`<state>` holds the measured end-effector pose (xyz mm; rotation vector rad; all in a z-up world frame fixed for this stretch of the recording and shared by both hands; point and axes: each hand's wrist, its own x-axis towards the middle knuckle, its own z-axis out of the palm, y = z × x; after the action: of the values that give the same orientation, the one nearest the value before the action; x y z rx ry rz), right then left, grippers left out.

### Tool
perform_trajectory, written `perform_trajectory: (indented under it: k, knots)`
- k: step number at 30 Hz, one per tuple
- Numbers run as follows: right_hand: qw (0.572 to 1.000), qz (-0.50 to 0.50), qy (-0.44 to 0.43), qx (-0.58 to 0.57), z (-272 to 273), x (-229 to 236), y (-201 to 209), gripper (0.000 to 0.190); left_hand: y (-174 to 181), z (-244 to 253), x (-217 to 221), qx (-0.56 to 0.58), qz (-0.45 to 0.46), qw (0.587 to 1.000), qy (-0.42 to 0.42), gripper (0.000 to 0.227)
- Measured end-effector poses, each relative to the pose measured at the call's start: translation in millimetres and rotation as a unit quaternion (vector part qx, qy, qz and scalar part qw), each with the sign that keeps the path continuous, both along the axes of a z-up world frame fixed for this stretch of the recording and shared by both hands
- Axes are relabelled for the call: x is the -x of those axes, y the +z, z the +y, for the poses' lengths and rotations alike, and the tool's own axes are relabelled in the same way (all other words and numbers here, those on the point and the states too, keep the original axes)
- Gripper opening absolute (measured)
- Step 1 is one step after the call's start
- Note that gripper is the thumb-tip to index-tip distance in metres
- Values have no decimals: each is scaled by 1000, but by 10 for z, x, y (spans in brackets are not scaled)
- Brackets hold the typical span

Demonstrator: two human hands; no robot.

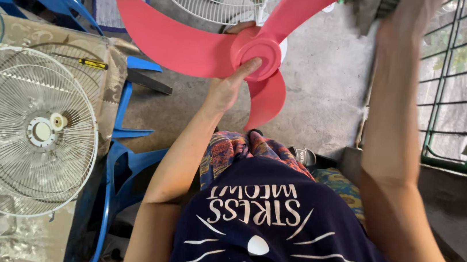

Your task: The person wipes a detached red fan blade with a cloth, rotating it to clean both sides and the central hub. The blade is handled one at a time while other fan parts remain on the table.

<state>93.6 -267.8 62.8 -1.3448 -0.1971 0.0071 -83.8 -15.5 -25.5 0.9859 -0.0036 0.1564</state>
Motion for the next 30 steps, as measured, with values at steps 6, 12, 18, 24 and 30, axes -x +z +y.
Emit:
perform_trajectory:
  k: [6,12,18,24,30]
  knots:
    - [894,-287,85,333,365,653,655,8,49,30,-38,-155,37,987,11,42]
    - [577,-573,19,581,434,789,803,27,332,153,-4,-254,22,967,8,41]
    - [831,-183,205,483,-13,355,666,26,557,354,38,-98,-50,992,-56,54]
    - [908,-174,188,332,-364,128,208,17,414,479,-38,30,-3,999,-21,58]
    - [898,-232,185,324,-480,62,148,12,242,516,-122,60,42,997,-34,58]
